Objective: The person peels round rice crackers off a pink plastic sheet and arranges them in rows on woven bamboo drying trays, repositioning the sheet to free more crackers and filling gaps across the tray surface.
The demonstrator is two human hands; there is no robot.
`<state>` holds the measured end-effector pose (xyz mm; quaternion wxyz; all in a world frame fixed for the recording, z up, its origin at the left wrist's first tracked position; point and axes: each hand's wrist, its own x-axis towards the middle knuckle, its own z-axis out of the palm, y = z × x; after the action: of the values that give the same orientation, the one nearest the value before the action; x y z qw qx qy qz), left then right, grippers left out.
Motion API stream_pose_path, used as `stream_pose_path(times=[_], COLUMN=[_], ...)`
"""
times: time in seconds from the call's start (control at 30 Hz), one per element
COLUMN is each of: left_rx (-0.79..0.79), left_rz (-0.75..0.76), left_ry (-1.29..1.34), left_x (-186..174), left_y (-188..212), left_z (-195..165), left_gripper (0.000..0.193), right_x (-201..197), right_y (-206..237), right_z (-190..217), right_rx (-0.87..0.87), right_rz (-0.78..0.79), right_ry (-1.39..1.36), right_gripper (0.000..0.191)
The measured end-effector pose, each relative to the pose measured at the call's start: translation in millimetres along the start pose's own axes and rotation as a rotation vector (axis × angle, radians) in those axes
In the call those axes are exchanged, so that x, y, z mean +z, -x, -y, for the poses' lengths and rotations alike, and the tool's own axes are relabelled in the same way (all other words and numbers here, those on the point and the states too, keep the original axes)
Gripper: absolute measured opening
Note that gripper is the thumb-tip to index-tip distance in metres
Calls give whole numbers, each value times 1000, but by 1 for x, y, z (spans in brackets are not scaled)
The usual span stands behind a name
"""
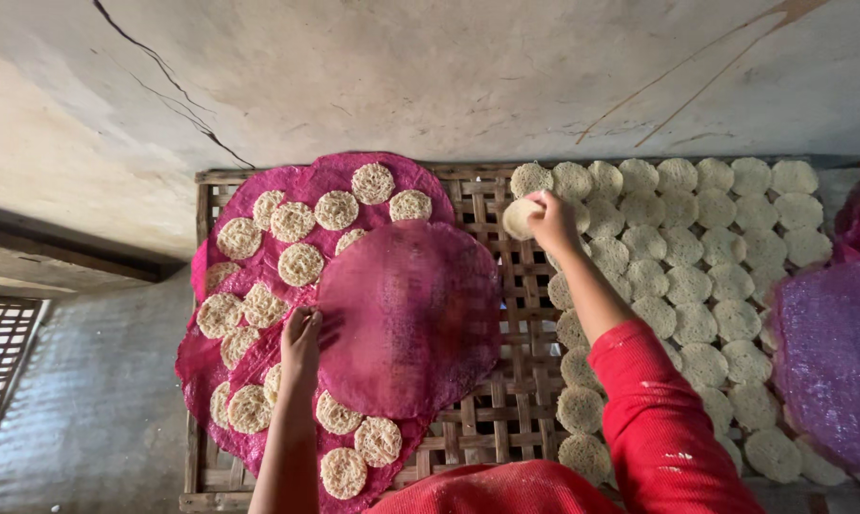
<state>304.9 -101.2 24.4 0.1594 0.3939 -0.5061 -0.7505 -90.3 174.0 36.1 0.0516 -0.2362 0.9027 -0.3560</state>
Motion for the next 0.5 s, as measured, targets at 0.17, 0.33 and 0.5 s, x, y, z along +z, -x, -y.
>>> stream_pose_path(times=[0.17,0.33,0.5], left_rx=[3,-40,-8], left_rz=[38,198,703], left_ry=[18,-108,144], left_x=[17,79,192], left_y=[29,62,94], left_z=[-26,-50,-19], left_gripper=[22,29,37], right_x=[-9,-5,-39], right_y=[3,78,187], right_z=[8,75,57], right_rx=[-284,-114,-100], right_rz=[-235,119,521], right_ry=[340,-486,-936], right_gripper=[40,54,48])
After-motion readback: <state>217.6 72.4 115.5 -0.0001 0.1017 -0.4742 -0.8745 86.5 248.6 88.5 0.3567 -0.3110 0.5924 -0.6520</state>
